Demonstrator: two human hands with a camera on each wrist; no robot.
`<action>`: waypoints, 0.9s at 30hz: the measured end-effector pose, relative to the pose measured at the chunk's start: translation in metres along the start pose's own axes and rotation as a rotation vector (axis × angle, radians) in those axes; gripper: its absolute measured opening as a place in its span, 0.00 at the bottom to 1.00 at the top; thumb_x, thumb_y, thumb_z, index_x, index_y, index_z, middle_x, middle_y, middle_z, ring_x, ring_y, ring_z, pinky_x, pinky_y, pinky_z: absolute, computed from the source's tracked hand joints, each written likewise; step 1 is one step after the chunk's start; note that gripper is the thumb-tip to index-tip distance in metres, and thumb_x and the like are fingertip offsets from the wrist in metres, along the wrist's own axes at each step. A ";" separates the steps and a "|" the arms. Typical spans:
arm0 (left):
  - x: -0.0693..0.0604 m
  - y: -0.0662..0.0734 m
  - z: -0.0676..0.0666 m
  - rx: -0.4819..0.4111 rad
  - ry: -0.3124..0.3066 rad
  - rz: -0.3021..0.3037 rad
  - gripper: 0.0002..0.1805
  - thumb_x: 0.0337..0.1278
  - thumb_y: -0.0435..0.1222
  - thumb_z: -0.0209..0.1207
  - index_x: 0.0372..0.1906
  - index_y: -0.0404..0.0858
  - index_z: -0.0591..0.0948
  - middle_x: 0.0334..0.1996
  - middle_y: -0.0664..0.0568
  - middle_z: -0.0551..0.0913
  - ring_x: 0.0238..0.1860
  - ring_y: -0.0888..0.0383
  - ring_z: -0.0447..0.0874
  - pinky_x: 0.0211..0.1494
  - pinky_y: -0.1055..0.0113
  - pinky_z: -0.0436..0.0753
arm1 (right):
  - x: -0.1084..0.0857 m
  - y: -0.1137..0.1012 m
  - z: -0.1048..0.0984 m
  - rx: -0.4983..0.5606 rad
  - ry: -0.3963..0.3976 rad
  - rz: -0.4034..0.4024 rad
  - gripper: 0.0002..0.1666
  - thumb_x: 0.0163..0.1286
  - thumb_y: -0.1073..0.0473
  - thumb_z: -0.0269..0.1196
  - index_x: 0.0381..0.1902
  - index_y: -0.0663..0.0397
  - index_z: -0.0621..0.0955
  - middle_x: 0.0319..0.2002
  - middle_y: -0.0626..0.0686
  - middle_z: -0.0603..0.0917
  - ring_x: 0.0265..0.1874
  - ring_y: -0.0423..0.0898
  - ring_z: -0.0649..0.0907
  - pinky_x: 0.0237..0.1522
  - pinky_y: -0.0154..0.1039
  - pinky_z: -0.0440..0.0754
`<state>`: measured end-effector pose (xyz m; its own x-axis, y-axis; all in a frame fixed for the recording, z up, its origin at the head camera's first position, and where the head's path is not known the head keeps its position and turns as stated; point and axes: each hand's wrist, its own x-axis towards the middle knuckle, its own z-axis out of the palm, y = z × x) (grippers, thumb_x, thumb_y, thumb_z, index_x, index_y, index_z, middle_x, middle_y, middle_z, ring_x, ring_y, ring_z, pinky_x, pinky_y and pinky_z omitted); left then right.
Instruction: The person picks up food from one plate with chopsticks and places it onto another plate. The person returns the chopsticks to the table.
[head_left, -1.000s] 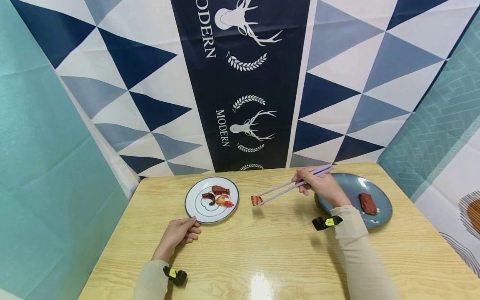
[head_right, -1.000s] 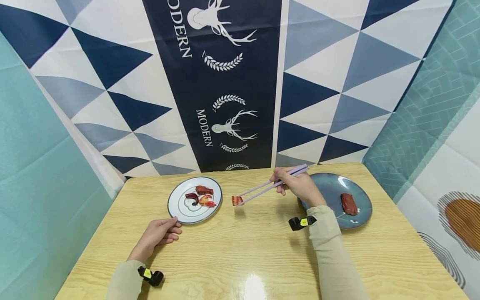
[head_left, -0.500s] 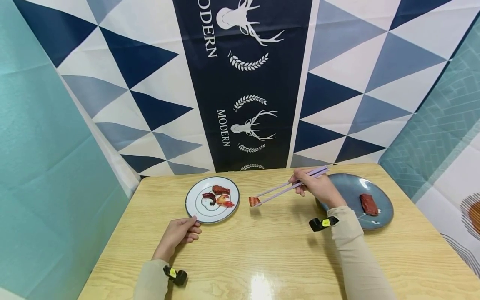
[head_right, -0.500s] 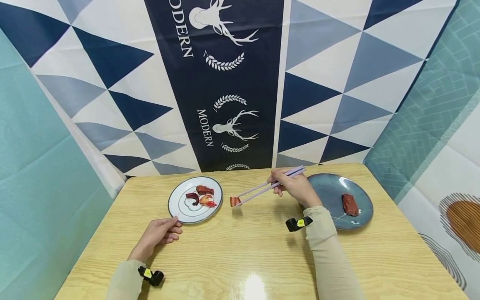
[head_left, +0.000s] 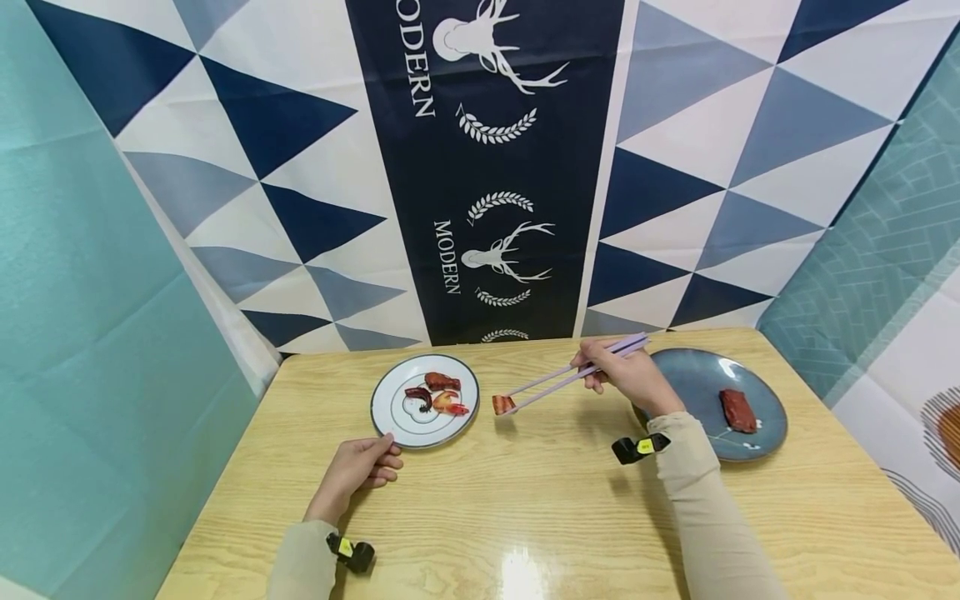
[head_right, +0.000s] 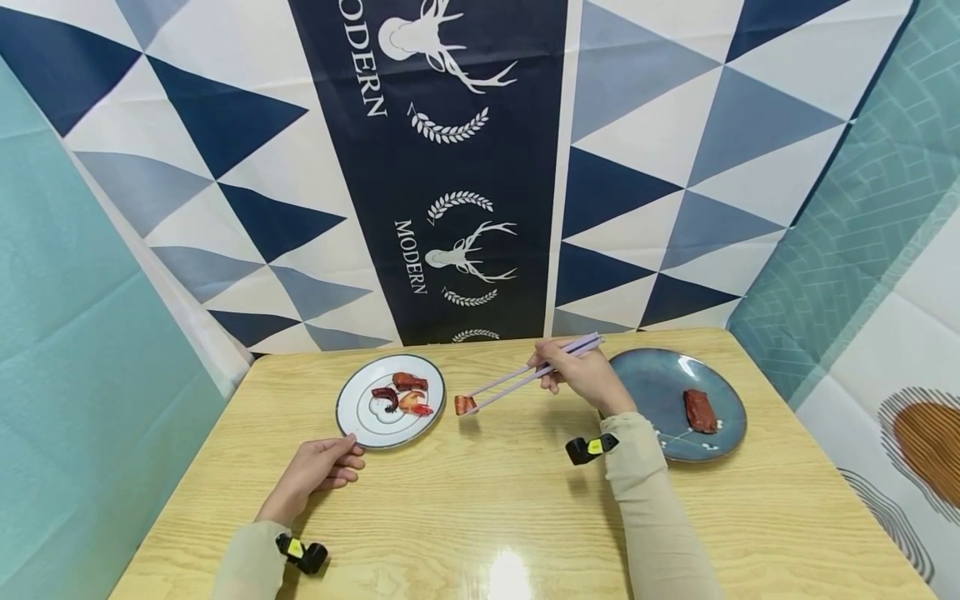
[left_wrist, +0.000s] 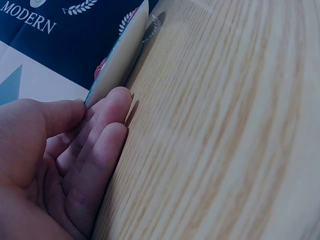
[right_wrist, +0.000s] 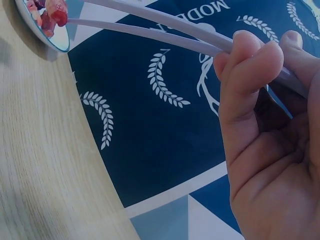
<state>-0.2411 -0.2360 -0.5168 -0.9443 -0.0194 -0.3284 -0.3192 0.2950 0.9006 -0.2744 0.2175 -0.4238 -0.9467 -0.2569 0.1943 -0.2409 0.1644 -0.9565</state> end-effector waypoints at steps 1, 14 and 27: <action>0.000 0.000 0.000 -0.001 -0.002 0.000 0.22 0.75 0.50 0.57 0.41 0.34 0.88 0.28 0.52 0.89 0.26 0.63 0.88 0.31 0.69 0.87 | 0.000 0.000 0.000 -0.003 0.000 0.001 0.28 0.83 0.51 0.55 0.42 0.77 0.82 0.25 0.49 0.87 0.19 0.37 0.81 0.21 0.31 0.81; -0.001 -0.002 -0.002 -0.003 -0.004 -0.003 0.23 0.75 0.51 0.58 0.42 0.34 0.88 0.29 0.51 0.89 0.26 0.62 0.88 0.31 0.69 0.87 | 0.003 -0.001 0.013 0.011 -0.024 -0.019 0.27 0.83 0.51 0.55 0.42 0.75 0.83 0.27 0.56 0.87 0.20 0.37 0.81 0.22 0.31 0.81; -0.001 -0.001 -0.001 -0.010 -0.014 0.013 0.23 0.75 0.50 0.57 0.42 0.33 0.88 0.28 0.52 0.89 0.25 0.63 0.88 0.30 0.71 0.87 | 0.009 0.000 0.021 0.059 -0.039 -0.066 0.26 0.84 0.55 0.52 0.41 0.77 0.82 0.25 0.49 0.86 0.19 0.37 0.80 0.21 0.31 0.80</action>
<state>-0.2402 -0.2370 -0.5168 -0.9473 -0.0021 -0.3202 -0.3074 0.2859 0.9076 -0.2789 0.1955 -0.4262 -0.9199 -0.3024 0.2498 -0.2884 0.0899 -0.9533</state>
